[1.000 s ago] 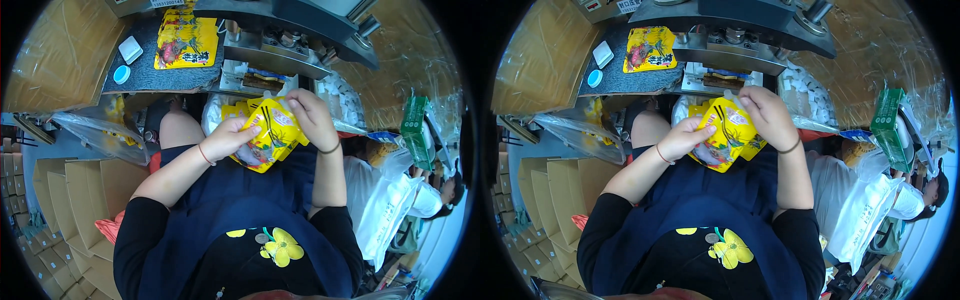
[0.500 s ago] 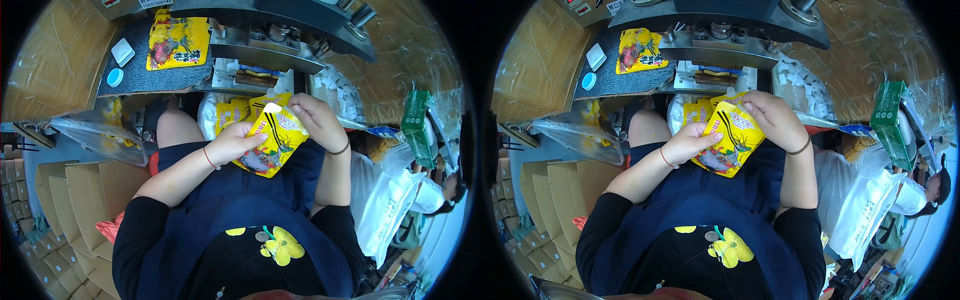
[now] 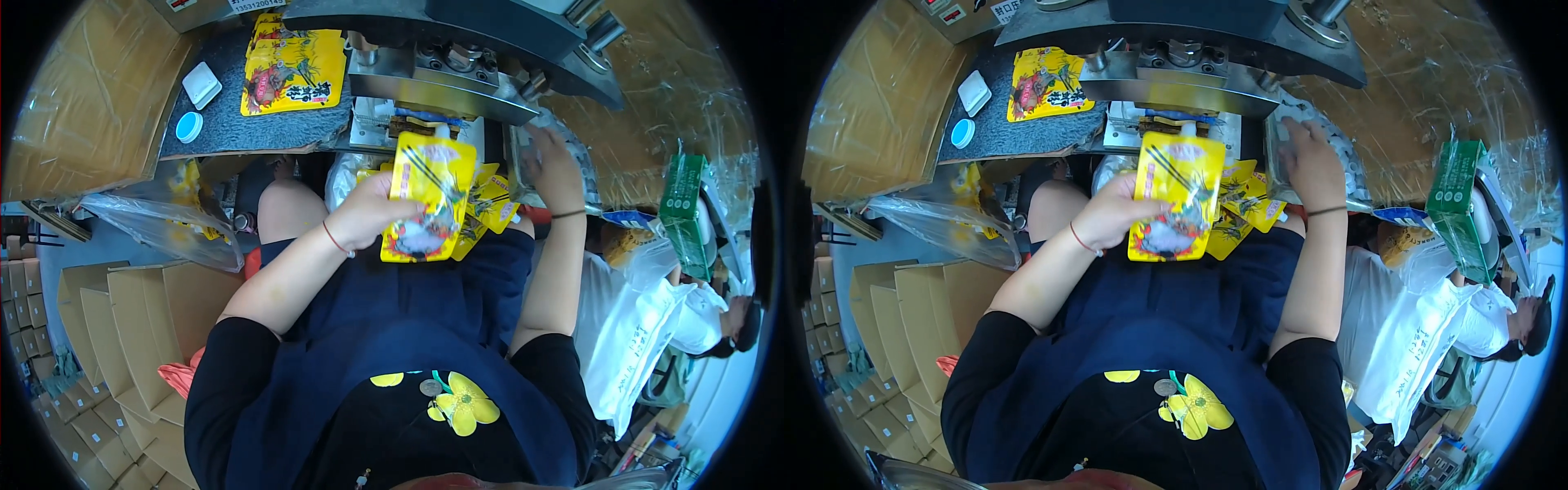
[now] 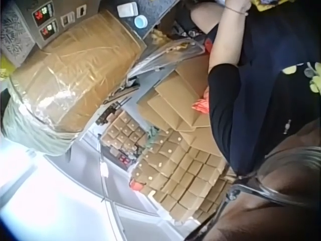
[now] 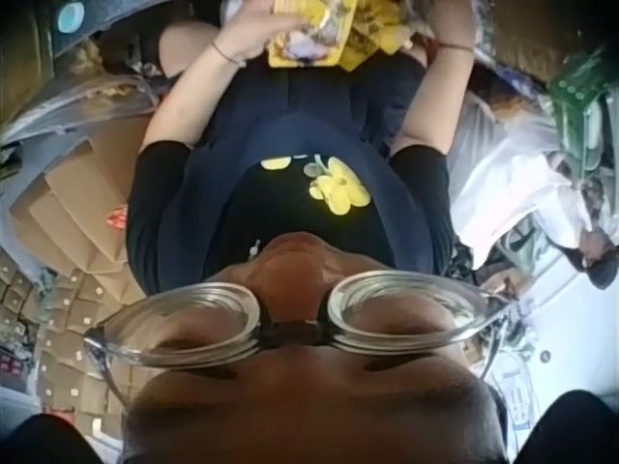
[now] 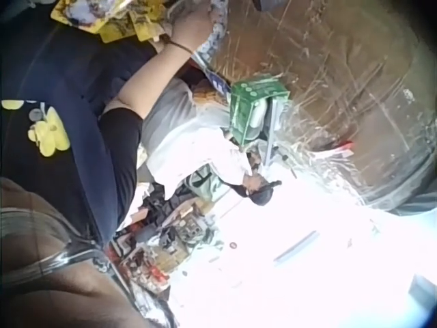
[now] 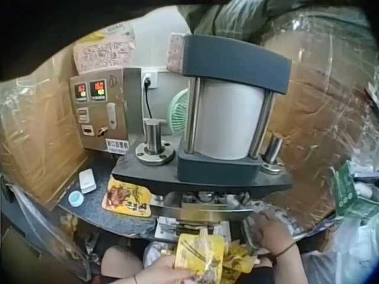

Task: Packing individual snack pouches into larger plastic bags, sealing them, and placing them into a shipping box.

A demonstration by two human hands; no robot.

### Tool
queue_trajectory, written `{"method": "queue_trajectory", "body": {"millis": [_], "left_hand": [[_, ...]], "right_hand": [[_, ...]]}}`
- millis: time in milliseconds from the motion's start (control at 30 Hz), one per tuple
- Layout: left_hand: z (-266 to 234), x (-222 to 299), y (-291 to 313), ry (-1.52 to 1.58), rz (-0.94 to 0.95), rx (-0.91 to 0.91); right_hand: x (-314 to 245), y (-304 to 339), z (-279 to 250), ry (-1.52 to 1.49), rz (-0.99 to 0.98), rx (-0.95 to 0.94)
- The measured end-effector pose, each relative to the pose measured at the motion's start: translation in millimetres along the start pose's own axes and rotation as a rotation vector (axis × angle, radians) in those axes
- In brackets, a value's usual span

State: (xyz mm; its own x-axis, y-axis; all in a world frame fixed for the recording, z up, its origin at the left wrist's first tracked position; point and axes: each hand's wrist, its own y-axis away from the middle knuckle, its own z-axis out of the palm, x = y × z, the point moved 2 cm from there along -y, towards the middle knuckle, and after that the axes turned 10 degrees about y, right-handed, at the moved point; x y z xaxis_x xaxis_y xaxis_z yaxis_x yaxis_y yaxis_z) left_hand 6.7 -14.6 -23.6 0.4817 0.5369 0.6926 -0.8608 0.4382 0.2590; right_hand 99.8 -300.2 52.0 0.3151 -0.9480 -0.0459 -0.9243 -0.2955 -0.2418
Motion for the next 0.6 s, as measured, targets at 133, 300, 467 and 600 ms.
{"method": "queue_trajectory", "body": {"millis": [133, 300, 467, 600], "left_hand": [[-2, 29, -16, 0.084, -0.023, 0.026], [-27, 33, -21, -0.385, 0.335, 0.291], [-97, 130, -16, -1.690, 0.953, 0.727], [-82, 107, 15, -2.023, 0.643, 0.441]], "right_hand": [[17, -2, 29, -0.061, -0.021, 0.008], [2, 4, 27, 0.014, 0.035, 0.072], [-2, 6, 18, 0.104, 0.023, 0.118], [8, 21, 13, 0.120, 0.068, 0.277]]}}
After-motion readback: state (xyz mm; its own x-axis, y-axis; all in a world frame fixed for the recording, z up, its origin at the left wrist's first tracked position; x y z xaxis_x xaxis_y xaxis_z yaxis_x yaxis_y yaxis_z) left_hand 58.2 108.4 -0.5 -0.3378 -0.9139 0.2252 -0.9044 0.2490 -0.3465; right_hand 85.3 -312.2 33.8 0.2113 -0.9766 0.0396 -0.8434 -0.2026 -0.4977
